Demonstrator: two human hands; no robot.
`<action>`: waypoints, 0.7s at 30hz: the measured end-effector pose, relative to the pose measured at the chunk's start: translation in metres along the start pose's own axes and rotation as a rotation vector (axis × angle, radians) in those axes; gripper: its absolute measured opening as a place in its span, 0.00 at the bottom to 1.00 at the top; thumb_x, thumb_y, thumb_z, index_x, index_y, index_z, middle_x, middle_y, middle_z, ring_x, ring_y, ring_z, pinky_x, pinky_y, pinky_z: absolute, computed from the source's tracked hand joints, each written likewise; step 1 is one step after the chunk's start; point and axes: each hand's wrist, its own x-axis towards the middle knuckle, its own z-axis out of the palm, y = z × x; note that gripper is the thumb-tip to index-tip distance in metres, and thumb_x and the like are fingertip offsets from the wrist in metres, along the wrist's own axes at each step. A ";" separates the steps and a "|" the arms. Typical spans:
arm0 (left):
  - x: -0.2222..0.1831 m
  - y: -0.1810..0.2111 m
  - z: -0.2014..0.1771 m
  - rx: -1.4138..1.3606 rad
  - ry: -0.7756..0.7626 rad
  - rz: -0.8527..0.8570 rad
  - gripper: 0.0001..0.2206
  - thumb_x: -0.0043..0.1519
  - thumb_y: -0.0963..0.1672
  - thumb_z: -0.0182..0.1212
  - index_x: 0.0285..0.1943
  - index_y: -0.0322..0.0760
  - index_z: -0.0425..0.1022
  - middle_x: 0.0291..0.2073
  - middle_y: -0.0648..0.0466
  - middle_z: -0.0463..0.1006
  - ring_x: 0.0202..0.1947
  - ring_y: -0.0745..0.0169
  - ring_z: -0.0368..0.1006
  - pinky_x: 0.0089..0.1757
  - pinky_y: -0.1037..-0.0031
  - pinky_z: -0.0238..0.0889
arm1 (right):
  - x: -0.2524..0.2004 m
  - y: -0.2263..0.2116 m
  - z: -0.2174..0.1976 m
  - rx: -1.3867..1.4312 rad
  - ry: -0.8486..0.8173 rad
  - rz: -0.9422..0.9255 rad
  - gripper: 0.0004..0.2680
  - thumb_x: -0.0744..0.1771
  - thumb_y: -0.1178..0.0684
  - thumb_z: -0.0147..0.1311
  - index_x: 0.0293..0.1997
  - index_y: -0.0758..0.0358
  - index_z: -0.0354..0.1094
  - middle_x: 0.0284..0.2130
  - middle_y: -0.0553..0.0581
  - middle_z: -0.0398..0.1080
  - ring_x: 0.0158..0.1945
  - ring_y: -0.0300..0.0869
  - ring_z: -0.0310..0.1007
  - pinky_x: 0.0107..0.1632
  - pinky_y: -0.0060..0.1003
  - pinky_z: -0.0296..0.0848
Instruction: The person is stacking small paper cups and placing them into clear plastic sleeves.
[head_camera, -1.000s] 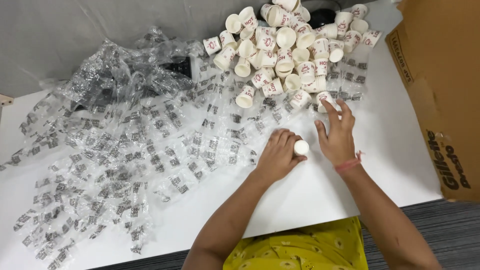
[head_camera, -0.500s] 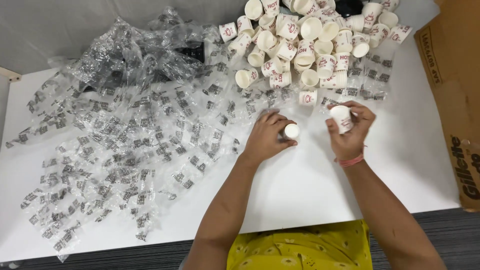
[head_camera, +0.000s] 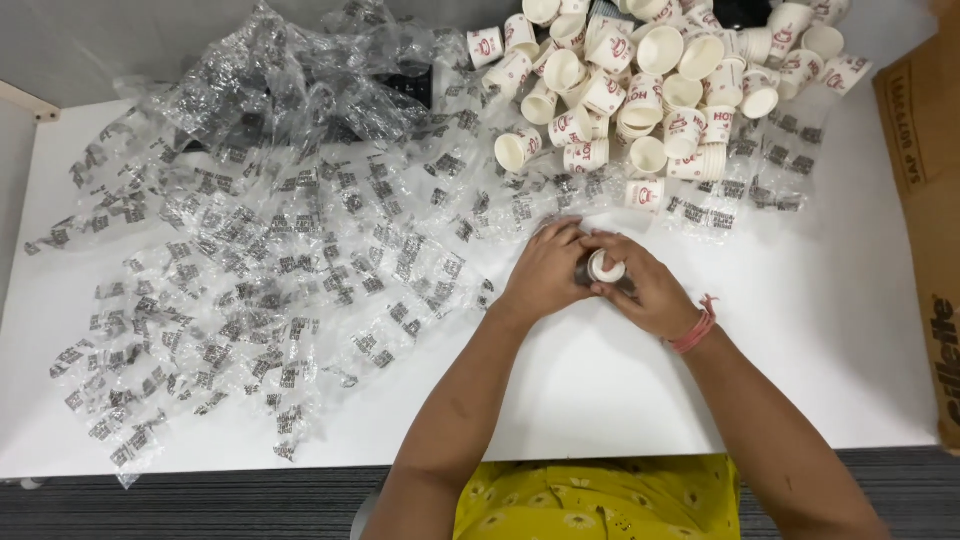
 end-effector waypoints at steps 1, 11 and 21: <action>0.001 -0.001 -0.002 0.006 0.007 0.002 0.32 0.45 0.54 0.77 0.58 0.41 0.77 0.61 0.48 0.72 0.70 0.48 0.57 0.65 0.55 0.50 | 0.002 0.002 -0.002 -0.002 0.002 -0.009 0.13 0.65 0.59 0.62 0.46 0.61 0.57 0.61 0.62 0.68 0.71 0.51 0.63 0.64 0.46 0.69; 0.000 0.006 -0.009 -0.043 -0.018 0.007 0.32 0.45 0.58 0.75 0.55 0.43 0.78 0.56 0.51 0.75 0.70 0.48 0.58 0.65 0.53 0.51 | -0.009 0.024 -0.021 -0.238 0.247 0.018 0.07 0.67 0.59 0.59 0.47 0.62 0.64 0.60 0.61 0.70 0.67 0.56 0.68 0.68 0.48 0.69; -0.004 0.000 0.000 -0.027 0.047 0.081 0.28 0.51 0.60 0.70 0.57 0.53 0.78 0.54 0.53 0.74 0.70 0.46 0.59 0.67 0.48 0.48 | 0.026 0.045 -0.025 -0.505 0.188 0.177 0.18 0.65 0.64 0.60 0.63 0.64 0.64 0.58 0.66 0.64 0.63 0.59 0.66 0.65 0.49 0.69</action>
